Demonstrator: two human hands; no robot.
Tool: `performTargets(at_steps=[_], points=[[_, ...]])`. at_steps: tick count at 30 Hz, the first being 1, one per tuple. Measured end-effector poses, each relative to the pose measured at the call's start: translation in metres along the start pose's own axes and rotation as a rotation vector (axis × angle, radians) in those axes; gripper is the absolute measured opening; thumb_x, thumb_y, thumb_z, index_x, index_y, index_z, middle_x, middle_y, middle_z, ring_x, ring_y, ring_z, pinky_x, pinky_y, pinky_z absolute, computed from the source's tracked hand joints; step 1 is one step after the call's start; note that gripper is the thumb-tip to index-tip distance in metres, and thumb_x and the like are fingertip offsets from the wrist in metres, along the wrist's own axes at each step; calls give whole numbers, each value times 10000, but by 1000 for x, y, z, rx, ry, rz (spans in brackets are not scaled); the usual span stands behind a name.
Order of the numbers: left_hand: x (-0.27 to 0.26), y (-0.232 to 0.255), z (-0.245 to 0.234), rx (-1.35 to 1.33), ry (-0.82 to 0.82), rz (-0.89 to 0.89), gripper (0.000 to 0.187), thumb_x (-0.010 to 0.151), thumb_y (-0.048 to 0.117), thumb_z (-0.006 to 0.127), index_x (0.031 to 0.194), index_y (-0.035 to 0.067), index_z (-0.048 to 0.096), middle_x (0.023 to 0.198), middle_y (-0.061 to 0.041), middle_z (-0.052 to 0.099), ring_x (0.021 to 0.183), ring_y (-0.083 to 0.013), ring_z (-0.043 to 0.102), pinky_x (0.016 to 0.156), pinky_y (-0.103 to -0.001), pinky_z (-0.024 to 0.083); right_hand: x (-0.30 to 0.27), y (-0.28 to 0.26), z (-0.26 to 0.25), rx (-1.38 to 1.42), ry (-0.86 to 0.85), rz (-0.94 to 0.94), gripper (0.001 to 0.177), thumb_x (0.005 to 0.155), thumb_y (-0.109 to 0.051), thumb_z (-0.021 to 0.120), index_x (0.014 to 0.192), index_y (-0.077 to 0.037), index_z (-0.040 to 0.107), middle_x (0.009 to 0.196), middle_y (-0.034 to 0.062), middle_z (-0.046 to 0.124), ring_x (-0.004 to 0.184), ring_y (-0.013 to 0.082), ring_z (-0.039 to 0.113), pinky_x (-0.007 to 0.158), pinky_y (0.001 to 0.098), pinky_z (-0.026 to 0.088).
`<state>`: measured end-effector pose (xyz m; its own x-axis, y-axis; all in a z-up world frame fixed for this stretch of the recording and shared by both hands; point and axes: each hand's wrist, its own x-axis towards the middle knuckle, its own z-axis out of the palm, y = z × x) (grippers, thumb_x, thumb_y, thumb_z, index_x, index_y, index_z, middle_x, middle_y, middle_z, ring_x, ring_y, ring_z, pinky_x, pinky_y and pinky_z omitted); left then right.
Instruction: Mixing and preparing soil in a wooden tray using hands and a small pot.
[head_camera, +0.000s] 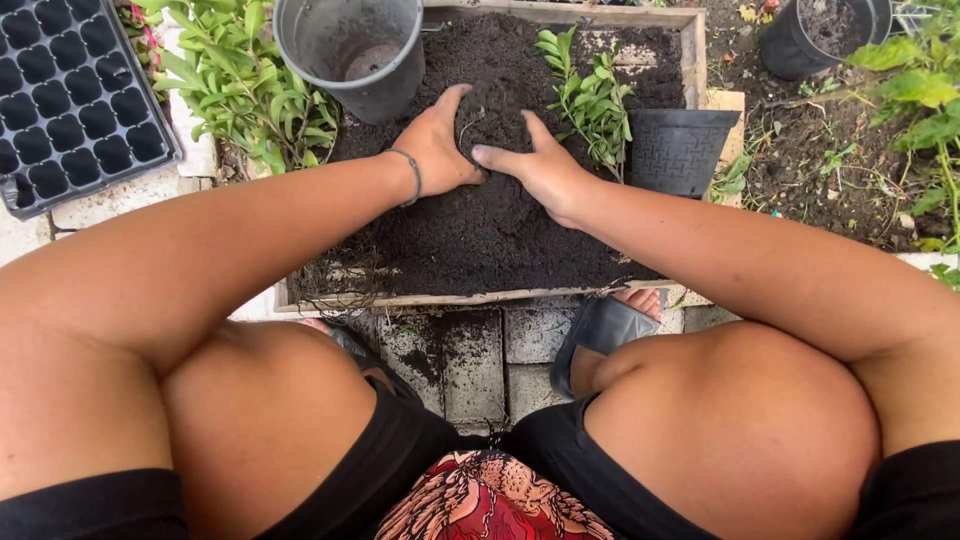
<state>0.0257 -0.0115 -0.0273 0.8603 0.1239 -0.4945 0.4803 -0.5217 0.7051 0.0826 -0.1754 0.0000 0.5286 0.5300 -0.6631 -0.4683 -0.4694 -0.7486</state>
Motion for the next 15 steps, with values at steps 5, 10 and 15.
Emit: performTargets(at_steps=[5, 10, 15], points=[[-15, 23, -17, -96, 42, 67, 705, 734, 13, 831, 1334, 194, 507, 1216, -30, 697, 1182, -202, 667, 1087, -319, 537, -12, -18, -3, -150, 123, -135, 738, 816, -84, 737, 1471, -130, 400, 1321, 85, 646, 1292, 256, 602, 1181, 451, 466], [2, 2, -28, 127, 177, 219, 832, 814, -157, 556, 1578, 43, 295, 1633, -220, 251, 1521, -375, 219, 1245, -409, 267, -16, -24, -15, -167, 230, -125, 1057, 845, -73, 803, 1609, -112, 74, 1597, 152, 430, 811, 95, 732, 949, 306, 654], [-1, 5, -28, 66, 205, 422, 693, 825, 9, 712, 1468, 61, 460, 1459, -170, 504, 1378, -384, 366, 1163, -444, 365, -13, -19, -27, -370, 256, -382, 956, 802, -334, 900, 1509, -43, 326, 1506, 134, 486, 1388, 264, 488, 1189, 378, 391]])
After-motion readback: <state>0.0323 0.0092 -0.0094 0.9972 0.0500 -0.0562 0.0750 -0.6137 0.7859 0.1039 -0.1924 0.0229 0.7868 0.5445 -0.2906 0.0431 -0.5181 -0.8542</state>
